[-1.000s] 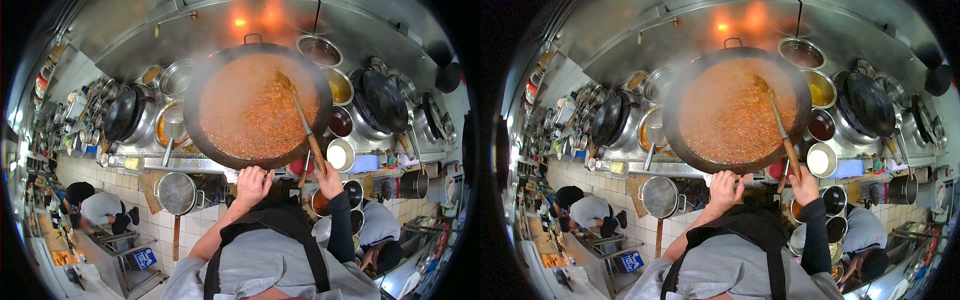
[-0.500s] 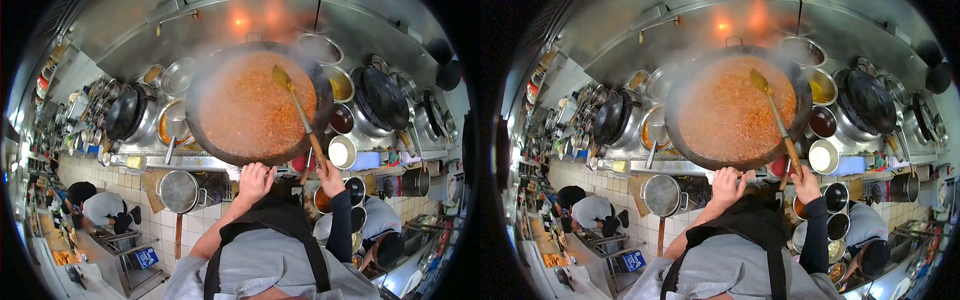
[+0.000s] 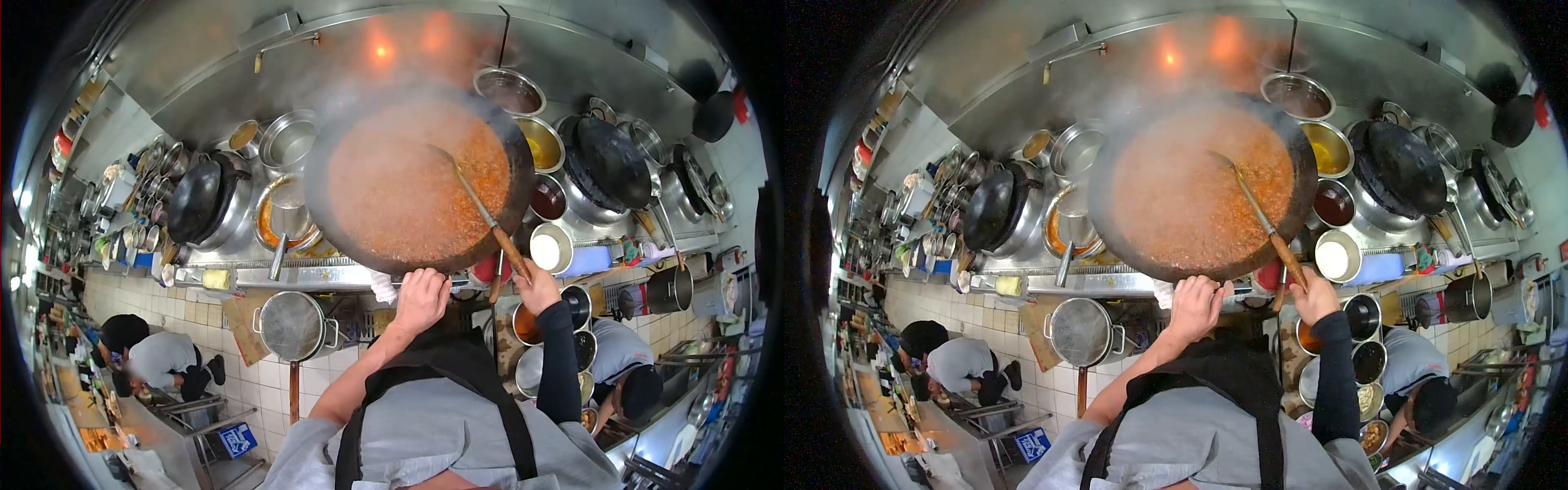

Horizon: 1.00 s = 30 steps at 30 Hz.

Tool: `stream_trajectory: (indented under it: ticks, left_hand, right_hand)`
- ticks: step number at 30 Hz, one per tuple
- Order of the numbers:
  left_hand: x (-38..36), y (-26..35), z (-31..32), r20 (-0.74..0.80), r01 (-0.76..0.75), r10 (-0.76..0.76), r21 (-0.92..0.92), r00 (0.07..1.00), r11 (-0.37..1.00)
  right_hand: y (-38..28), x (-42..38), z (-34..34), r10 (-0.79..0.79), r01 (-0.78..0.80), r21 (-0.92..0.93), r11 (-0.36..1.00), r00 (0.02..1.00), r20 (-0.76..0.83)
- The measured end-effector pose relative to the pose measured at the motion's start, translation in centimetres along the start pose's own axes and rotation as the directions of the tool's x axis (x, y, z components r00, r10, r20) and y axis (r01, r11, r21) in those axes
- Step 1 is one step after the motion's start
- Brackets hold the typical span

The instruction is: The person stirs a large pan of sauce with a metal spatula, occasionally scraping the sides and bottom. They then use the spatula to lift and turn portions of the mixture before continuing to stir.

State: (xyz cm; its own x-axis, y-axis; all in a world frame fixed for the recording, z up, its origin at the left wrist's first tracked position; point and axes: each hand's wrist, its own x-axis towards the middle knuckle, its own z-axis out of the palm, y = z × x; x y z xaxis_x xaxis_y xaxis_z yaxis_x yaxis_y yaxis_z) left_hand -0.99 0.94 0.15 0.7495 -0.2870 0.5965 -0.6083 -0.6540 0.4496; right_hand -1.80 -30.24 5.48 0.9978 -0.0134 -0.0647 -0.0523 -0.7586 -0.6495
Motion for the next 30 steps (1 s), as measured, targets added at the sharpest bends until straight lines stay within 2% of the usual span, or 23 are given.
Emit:
stream_trajectory:
  ticks: [3,6,7,11,14,17,20,26,30]
  left_hand:
    - [-0.2,-0.3,0.0,-0.01,0.006,-0.006,0.026,1.0,1.0]
    - [-0.1,-0.4,-0.1,-0.043,-0.037,0.037,0.011,0.998,0.999]
    - [-0.2,-0.5,-0.1,-0.027,-0.032,0.032,0.008,0.999,0.999]
    - [-0.4,-0.6,0.2,-0.025,-0.043,0.043,-0.016,0.999,0.999]
    - [-0.8,-0.8,0.1,-0.019,-0.028,0.028,0.0,0.999,1.0]
    - [-0.7,-0.9,-0.1,-0.014,-0.032,0.032,0.0,0.999,0.999]
    - [-0.9,-1.0,-0.2,0.006,-0.03,0.03,0.0,1.0,1.0]
    - [-1.4,-1.6,0.2,-0.016,-0.058,0.058,0.003,0.998,0.998]
    - [-1.1,-1.5,0.2,-0.031,-0.059,0.059,-0.01,0.998,0.998]
  right_hand:
    - [-0.5,-0.6,1.3,0.003,-0.005,-0.048,0.999,0.999,-0.041]
    - [-0.6,-2.2,3.1,-0.024,0.029,0.031,0.999,0.988,-0.153]
    - [-1.8,-2.6,2.9,0.045,-0.042,0.028,0.999,0.992,-0.119]
    - [1.2,-3.2,7.3,0.121,-0.125,-0.017,0.992,0.984,-0.134]
    - [1.3,-3.3,9.8,0.028,-0.012,0.061,0.998,0.965,-0.262]
    - [0.7,-3.0,11.4,0.054,-0.007,0.154,0.988,0.952,-0.301]
    - [1.7,-2.9,13.7,-0.007,0.069,0.133,0.989,0.906,-0.422]
    - [2.4,-2.7,15.3,0.052,0.047,0.209,0.977,0.896,-0.441]
    - [2.1,-2.8,14.7,0.089,-0.002,0.214,0.977,0.914,-0.396]
